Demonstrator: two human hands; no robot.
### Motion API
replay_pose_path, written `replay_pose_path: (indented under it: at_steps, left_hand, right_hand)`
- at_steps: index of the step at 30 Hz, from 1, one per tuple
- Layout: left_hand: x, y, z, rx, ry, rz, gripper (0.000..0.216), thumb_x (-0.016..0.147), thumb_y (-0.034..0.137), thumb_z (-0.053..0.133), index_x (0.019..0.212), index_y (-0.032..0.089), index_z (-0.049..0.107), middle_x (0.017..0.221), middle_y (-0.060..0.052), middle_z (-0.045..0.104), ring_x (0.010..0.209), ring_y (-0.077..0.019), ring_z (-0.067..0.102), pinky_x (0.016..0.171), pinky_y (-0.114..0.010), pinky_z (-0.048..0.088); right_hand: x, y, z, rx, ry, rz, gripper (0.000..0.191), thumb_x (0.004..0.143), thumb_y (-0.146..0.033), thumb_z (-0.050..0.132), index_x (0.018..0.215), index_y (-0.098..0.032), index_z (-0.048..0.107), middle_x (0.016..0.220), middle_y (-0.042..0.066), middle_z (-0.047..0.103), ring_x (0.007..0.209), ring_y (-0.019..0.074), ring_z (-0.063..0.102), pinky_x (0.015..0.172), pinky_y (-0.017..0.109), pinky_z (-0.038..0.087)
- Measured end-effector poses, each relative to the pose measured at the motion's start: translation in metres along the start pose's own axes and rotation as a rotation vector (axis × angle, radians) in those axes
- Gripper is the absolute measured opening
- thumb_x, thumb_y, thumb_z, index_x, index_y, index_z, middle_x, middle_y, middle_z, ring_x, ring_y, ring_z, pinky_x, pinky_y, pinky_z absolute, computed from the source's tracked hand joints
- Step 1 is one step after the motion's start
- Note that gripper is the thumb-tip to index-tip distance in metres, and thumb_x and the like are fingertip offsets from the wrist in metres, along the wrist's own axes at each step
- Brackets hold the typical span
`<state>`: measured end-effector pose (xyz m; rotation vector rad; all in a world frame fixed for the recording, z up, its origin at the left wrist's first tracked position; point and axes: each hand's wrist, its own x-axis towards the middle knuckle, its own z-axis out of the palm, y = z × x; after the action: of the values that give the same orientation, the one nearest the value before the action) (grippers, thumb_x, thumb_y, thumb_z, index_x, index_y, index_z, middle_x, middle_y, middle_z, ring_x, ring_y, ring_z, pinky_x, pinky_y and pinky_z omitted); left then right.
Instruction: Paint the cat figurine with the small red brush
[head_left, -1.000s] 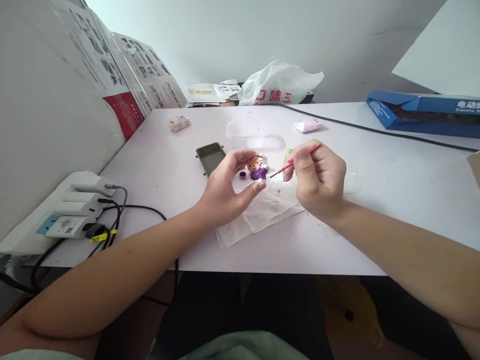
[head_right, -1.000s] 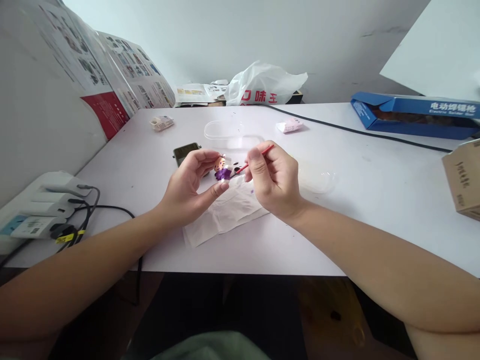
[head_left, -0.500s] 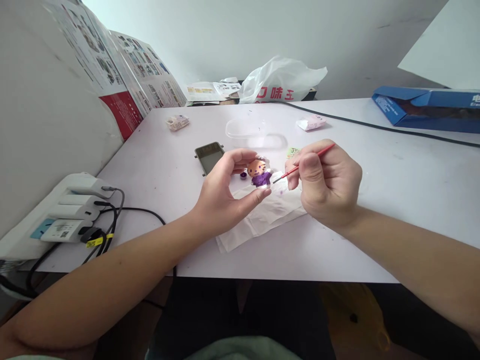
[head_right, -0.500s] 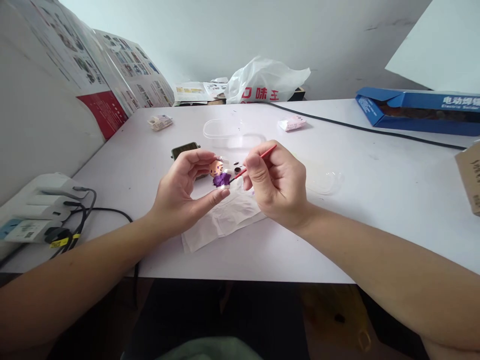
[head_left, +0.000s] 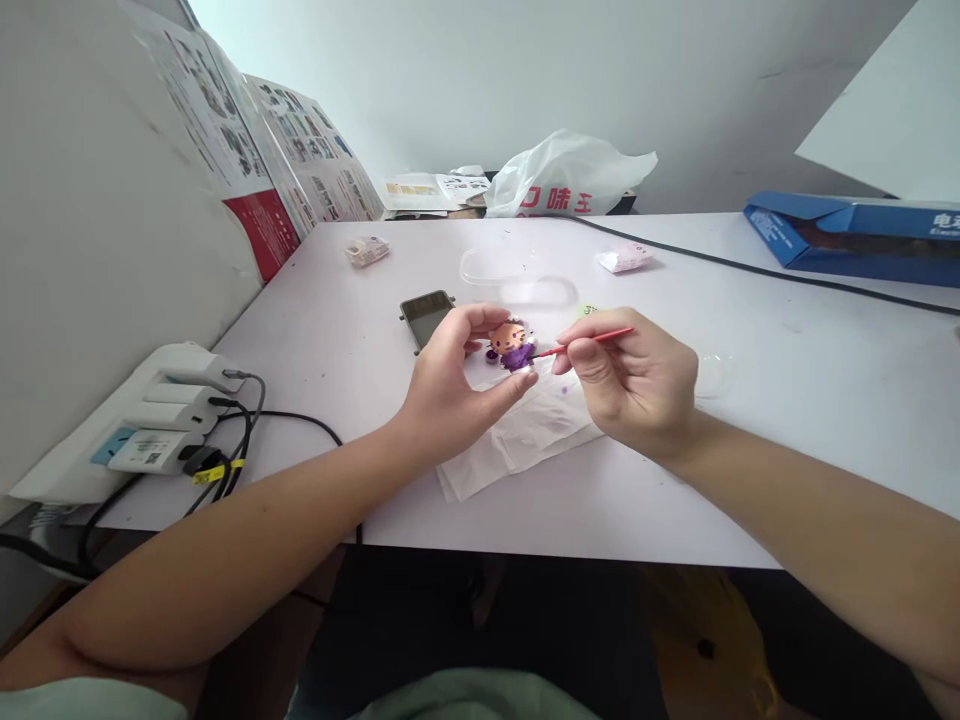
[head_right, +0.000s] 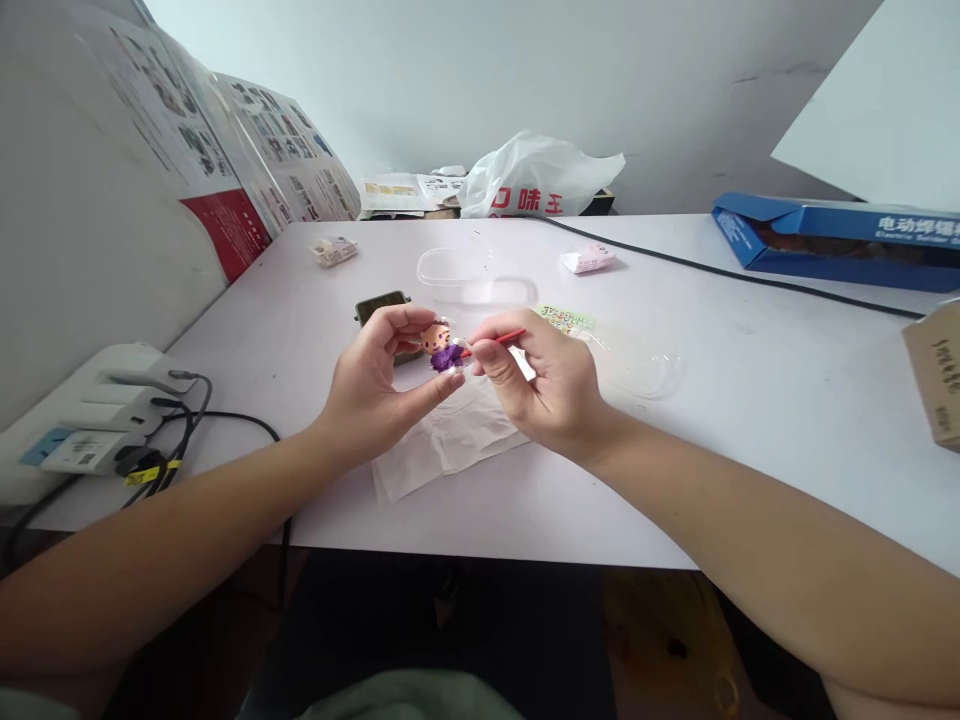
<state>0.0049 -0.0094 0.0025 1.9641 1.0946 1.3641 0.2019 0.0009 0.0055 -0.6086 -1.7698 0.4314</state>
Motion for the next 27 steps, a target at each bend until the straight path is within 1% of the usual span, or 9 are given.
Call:
replay_pose_path:
  at_steps: [4,7,11,16,19,22,27]
  left_hand:
    - [0.0018,-0.0047,-0.0015,0.02,0.046,-0.05,0.048,0.08,0.026,0.081,0.119,0.025,0.055,0.121,-0.008,0.065,0.11,-0.0225,0.063,0.099,-0.044,0.052]
    - [0.0032,-0.008,-0.0021,0.015,0.083,-0.073,0.05,0.078,0.027,0.083,0.119,0.024,0.055,0.12,-0.008,0.064,0.109,-0.0225,0.063,0.099,-0.045,0.053]
    - [0.0038,-0.009,-0.0021,-0.033,0.08,-0.114,0.053,0.077,0.031,0.085,0.12,0.025,0.055,0.123,-0.009,0.064,0.114,-0.0241,0.063,0.103,-0.046,0.053]
    - [0.0031,-0.0071,-0.0013,-0.083,0.075,-0.085,0.052,0.078,0.032,0.084,0.12,0.024,0.054,0.124,-0.009,0.064,0.116,-0.024,0.063,0.106,-0.045,0.052]
    - [0.0026,-0.007,-0.0013,-0.075,0.071,-0.074,0.052,0.079,0.033,0.084,0.121,0.024,0.054,0.124,-0.009,0.064,0.116,-0.0239,0.063,0.106,-0.045,0.052]
    - [0.0021,-0.007,-0.0019,-0.048,0.066,-0.064,0.051,0.079,0.032,0.083,0.121,0.025,0.054,0.124,-0.008,0.064,0.115,-0.0235,0.063,0.105,-0.044,0.052]
    - [0.0016,-0.0052,-0.0026,-0.01,0.074,-0.035,0.052,0.079,0.031,0.084,0.122,0.027,0.054,0.125,-0.008,0.063,0.116,-0.024,0.063,0.104,-0.044,0.052]
  right_hand:
    - [0.0008,0.0071,0.0001,-0.024,-0.034,0.026,0.01,0.093,-0.023,0.066,0.101,-0.028,0.07,0.089,0.001,0.076,0.074,0.0163,0.07,0.069,0.033,0.057]
    - [0.0025,0.0103,0.0004,-0.013,-0.052,0.039,0.012,0.091,-0.021,0.069,0.1,-0.028,0.072,0.092,0.001,0.077,0.078,0.0167,0.071,0.073,0.033,0.058]
    - [0.0049,0.0108,0.0001,-0.008,-0.061,0.045,0.008,0.091,-0.023,0.067,0.094,-0.026,0.073,0.089,0.0,0.076,0.081,0.0172,0.071,0.075,0.034,0.058]
    - [0.0049,0.0093,-0.0006,-0.002,-0.055,0.066,0.008,0.093,-0.024,0.065,0.092,-0.027,0.072,0.084,0.0,0.075,0.073,0.0161,0.07,0.071,0.033,0.058]
    - [0.0042,0.008,-0.0003,0.004,-0.018,0.08,0.007,0.094,-0.026,0.064,0.093,-0.025,0.071,0.079,0.001,0.073,0.072,0.0159,0.069,0.069,0.033,0.057]
    - [0.0041,0.0059,0.0003,0.016,0.026,0.09,0.012,0.097,-0.028,0.06,0.091,-0.024,0.07,0.073,0.001,0.07,0.069,0.0158,0.067,0.065,0.033,0.056]
    - [0.0026,0.0036,0.0,0.069,0.024,0.089,0.013,0.098,-0.028,0.058,0.095,-0.023,0.07,0.071,0.001,0.069,0.068,0.0154,0.067,0.066,0.033,0.057]
